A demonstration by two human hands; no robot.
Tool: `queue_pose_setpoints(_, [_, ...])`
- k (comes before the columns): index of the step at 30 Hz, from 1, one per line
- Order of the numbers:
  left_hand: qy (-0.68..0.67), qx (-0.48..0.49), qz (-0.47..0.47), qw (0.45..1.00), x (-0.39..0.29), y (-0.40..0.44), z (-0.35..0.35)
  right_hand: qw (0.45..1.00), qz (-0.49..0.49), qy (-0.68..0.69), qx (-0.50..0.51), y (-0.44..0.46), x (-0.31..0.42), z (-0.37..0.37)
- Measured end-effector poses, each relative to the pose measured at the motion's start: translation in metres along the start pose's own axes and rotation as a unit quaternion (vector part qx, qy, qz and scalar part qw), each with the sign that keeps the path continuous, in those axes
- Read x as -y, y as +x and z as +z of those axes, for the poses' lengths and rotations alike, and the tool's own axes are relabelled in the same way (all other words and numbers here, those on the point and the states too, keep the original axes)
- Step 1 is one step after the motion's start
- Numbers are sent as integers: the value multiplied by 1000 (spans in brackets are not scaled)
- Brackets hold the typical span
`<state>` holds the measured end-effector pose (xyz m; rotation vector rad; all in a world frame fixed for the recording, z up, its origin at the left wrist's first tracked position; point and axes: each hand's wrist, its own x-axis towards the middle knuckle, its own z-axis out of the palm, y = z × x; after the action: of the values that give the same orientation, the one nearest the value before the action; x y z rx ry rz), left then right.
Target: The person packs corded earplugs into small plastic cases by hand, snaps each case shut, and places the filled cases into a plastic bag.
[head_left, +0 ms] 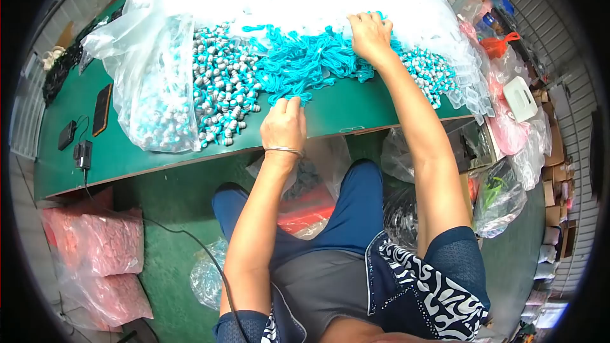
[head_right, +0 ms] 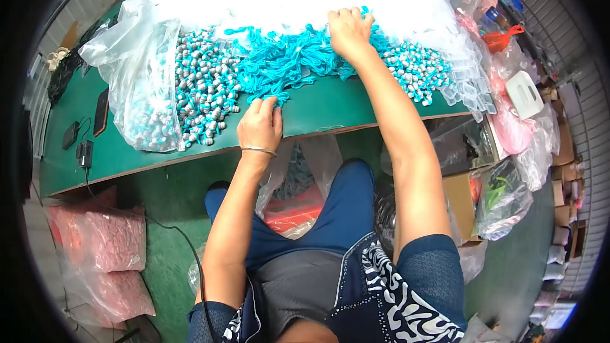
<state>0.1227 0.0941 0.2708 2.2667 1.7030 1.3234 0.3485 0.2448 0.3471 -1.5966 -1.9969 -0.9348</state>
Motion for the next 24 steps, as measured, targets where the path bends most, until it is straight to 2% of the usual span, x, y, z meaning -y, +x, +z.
queue_pose_setpoints(3, [2, -9, 2, 1000, -1, 0, 0, 987, -21, 106, 119, 8, -11, 1])
queue_pose_setpoints(4, [1, -11, 5, 1000, -1, 0, 0, 987, -23, 106, 118, 8, -13, 2])
queue_pose_setpoints(9, [-6, -19, 7, 1000, 0, -2, -1, 980, -21, 185, -76, -4, -30, -1])
queue_pose_setpoints(11, [-29, -15, 3, 999, 0, -2, -3, 972, -9, 207, -109, -16, -29, -18])
queue_pose_setpoints(13, [-63, -47, 13, 997, 6, -4, -3, 939, 91, 322, -81, -37, -19, -47])
queue_pose_setpoints(14, [-98, -76, 24, 992, 7, -4, -3, 927, 79, 364, -51, -53, -12, -55])
queue_pose_setpoints(17, [-77, -71, 1, 995, 7, -8, -11, 881, 57, 466, 56, -102, 15, -78])
queue_pose_setpoints(19, [-54, -64, -6, 996, 3, -7, -16, 846, 78, 518, 99, -124, 33, -83])
queue_pose_setpoints(24, [-14, -30, -52, 998, 4, -3, -21, 844, 75, 517, 124, -132, 52, -77])
